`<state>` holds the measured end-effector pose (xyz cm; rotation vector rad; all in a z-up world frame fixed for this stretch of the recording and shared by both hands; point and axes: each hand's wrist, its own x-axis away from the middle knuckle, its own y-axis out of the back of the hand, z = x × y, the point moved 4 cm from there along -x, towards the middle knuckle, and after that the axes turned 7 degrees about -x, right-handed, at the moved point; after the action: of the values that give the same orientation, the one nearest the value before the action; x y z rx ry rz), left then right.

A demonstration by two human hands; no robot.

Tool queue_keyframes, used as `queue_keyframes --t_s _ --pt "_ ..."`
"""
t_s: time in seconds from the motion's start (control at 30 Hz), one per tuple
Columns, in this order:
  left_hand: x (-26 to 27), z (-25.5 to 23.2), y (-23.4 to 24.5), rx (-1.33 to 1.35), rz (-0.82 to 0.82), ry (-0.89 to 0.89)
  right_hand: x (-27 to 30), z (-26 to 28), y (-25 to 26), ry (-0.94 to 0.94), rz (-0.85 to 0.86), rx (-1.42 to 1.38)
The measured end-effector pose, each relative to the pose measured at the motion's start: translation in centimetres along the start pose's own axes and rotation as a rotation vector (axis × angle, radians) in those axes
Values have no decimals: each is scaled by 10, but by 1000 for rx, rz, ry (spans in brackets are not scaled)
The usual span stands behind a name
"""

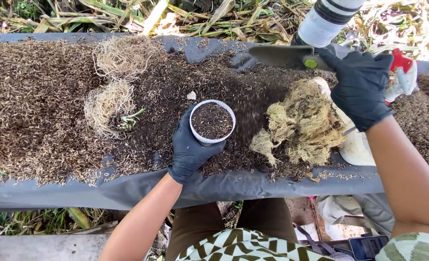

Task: The person fills a white plastic cup with soil using a small hand trowel. They then tear a piece of fibrous material, likely sphagnum moss, and place it into the cup. The person continues to add more soil to the cup, pressing it down with the trowel to compact the mixture.

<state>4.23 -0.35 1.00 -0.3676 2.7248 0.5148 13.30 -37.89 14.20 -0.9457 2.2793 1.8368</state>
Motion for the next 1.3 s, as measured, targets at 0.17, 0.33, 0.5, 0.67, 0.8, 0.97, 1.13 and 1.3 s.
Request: queue_keyframes --t_s 0.17,0.33,0.5,0.67,0.8,0.97,1.13,1.3 --pt "0 -8 4 93 30 1 -31 15 -22 -185 30 378" --pt "-1 7 0 15 20 -2 -44 5 -96 -409 174 -103" --pt "-1 8 -1 57 30 17 -55 19 -122 -302 232 217" --pt "-1 0 2 87 31 -11 -66 22 -144 -370 -167 320" --pt "-1 1 1 90 29 -18 -70 22 -141 -229 -17 539" --pt "-2 0 0 128 27 -47 -71 33 -105 -163 275 14" --pt "-3 12 -3 445 -34 41 -81 48 -76 -185 248 -392" --pt "0 6 0 106 31 -7 -90 66 -81 -201 446 -465"
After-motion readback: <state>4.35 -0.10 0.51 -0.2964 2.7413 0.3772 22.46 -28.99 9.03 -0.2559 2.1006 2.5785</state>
